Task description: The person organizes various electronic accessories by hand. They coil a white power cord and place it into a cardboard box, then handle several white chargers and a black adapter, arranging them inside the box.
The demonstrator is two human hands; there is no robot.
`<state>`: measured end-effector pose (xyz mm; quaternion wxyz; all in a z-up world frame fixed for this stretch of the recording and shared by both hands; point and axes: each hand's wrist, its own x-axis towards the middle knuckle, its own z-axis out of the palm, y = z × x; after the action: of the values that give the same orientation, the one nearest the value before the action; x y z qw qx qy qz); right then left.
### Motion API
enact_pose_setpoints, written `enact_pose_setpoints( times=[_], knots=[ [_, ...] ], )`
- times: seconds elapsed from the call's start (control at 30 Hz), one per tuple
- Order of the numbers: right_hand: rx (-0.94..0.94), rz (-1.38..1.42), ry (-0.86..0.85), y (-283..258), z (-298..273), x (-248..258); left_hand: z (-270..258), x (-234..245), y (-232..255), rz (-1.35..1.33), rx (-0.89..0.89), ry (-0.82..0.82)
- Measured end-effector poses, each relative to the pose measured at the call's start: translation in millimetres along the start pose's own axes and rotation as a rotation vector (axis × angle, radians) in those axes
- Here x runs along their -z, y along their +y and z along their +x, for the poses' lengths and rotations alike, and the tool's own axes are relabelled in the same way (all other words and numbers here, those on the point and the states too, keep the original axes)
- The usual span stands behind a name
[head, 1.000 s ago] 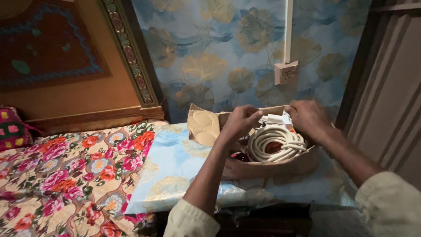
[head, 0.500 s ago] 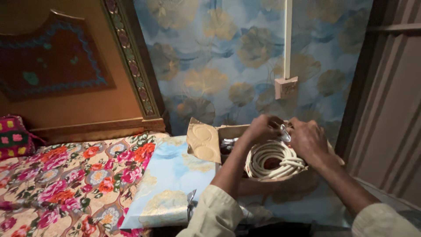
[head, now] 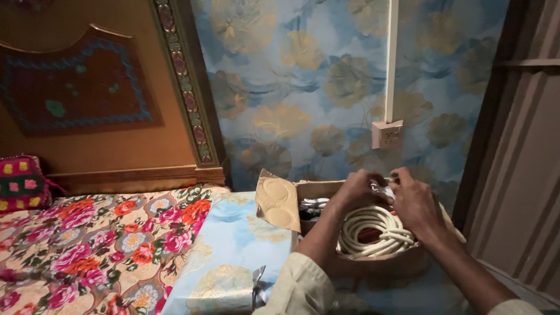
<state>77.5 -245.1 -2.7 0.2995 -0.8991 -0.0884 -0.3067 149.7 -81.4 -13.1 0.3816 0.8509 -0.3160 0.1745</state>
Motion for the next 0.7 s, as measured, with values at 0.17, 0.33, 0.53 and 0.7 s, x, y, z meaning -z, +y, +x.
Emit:
enact_pose_setpoints(
  times=[0.17, 0.33, 0.53, 0.7],
  knots=[
    [0.019, -0.083, -0.186, -0.5, 5.6, -3.8, 4.2, 9.5, -4.7, -0.11, 0.315, 0.097],
    [-0.01, -0.223, -0.28, -1.0, 7.6, -5.9, 3.9, 3.5, -17.8, -0.227, 0.339, 0.088],
    [0.051, -0.277, -0.262, -4.3, 3.8, -3.3, -8.0, 22.1, -24.2, 0.04, 0.469, 0.227],
    [0.113, -0.271, -0.218, -3.0, 1.3, -1.8, -25.5, 25.2, -38.3, 0.045, 0.405, -0.026]
  ],
)
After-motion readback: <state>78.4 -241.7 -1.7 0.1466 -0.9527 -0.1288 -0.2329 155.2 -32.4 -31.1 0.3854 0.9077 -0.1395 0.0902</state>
